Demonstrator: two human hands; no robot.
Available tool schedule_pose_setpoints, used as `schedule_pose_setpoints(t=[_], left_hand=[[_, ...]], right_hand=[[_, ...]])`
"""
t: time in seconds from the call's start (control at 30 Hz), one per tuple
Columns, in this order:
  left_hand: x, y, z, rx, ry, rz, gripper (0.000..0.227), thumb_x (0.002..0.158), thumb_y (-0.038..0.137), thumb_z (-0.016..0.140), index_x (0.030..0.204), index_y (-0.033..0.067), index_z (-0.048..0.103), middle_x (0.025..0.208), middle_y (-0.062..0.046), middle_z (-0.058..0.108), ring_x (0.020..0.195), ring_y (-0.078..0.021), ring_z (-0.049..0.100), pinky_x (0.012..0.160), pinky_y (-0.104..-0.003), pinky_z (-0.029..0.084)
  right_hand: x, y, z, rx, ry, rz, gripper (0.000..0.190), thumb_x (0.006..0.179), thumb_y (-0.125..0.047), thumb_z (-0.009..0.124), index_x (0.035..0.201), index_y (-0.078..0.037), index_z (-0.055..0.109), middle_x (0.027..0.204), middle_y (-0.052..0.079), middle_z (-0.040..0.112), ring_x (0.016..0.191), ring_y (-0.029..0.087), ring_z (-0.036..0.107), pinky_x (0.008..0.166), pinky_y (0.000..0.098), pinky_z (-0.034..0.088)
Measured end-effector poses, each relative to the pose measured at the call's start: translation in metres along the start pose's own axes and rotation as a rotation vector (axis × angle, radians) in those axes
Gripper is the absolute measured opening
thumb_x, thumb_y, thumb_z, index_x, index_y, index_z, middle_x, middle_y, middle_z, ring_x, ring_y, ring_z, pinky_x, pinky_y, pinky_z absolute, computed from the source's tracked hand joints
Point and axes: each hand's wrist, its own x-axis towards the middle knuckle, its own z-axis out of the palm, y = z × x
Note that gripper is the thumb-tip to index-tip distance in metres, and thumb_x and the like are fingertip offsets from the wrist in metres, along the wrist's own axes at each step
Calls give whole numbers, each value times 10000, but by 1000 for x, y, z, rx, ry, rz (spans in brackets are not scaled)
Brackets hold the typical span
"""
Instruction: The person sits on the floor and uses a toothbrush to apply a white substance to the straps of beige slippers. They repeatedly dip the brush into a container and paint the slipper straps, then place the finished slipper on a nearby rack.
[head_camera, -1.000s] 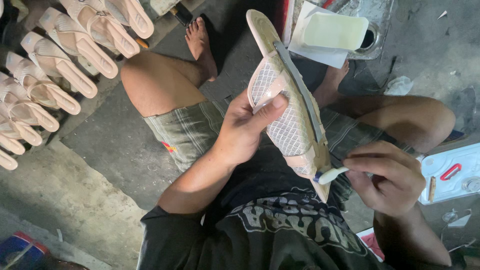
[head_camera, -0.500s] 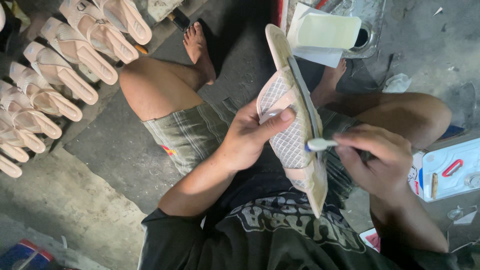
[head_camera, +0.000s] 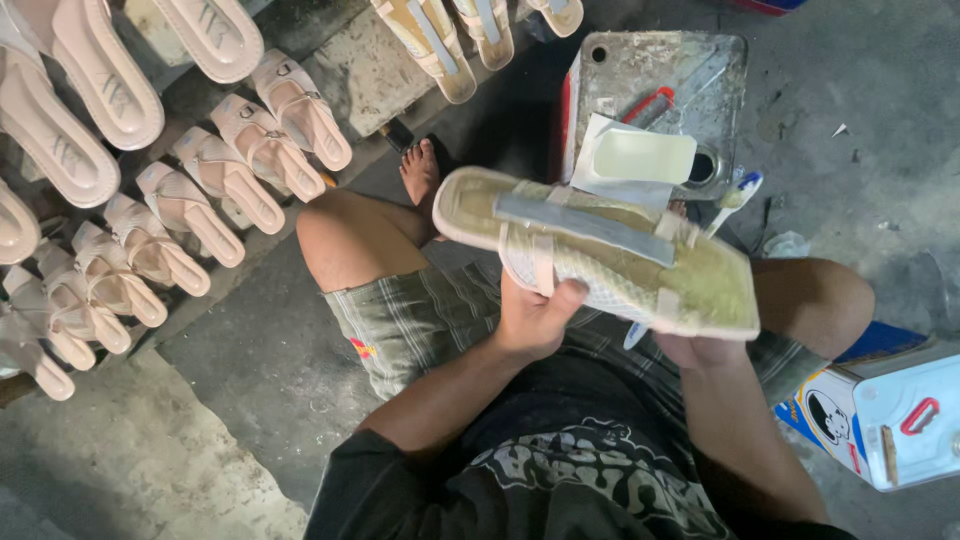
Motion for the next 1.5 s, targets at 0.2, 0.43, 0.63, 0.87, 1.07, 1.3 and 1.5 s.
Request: schedule_pose_setpoints(t=[0.2,0.43,0.63,0.87,1.07,1.3,1.5], left_hand=[[8,21,4,190,-126,50,873,920,265,841,1575,44,308,1518,-42,479,1383,-138,483,1214,-308,399],[4,95,16,1007,-511,-618,616,870,337,848,1372,99,581,1318,-96,643,1215,-229,669,1037,-356,530],[41,120,12,1311,-333,314,1050,631,179,883,1544,169,364,1453,-164,457,1362,-379,487,1150,-469,432],[54,90,0,1348,-371,51,1224,584,177,899,1600,210,219,1335,-150,496,1267,-387,525,1104,-497,414],[56,16,-80,1251,56,-90,1185,640,240,911,1592,129,215,1404,-194,490,1316,-398,541,1118,-492,449],[142,-72,-248,1167,984,26,1352,564,95,942,1594,57,67,1455,-324,304,1307,-479,427,1106,-505,407],[216,-99,-339,1337,1430,-7,1269,545,201,910,1565,158,156,1304,-220,447,1166,-447,533,987,-532,467]], right_hand=[[16,-10,-3,-295,62,-224,411,1127,-267,597,1450,-21,534,1416,147,608,1275,265,624,1085,425,521],[40,-36,-4,-623,-81,-343,385,1052,-88,639,1415,12,559,1287,152,664,1126,231,684,992,376,579],[54,-52,-4,-608,-97,-138,199,1127,-78,595,1279,48,566,1194,167,678,1046,217,698,918,332,576],[64,-52,-1,-853,48,-83,228,1068,-60,542,1272,40,542,1172,151,653,1012,193,681,903,336,571],[93,-67,-52,-1001,24,-169,203,1183,-100,548,1201,23,387,1167,268,682,794,268,715,721,373,617],[109,-75,-119,-996,171,-329,267,1221,-97,589,1174,-9,341,1066,285,673,675,256,666,592,344,546],[114,-65,-121,-1013,254,-280,287,1199,-138,620,1180,-21,359,1047,273,648,674,254,667,610,334,549]])
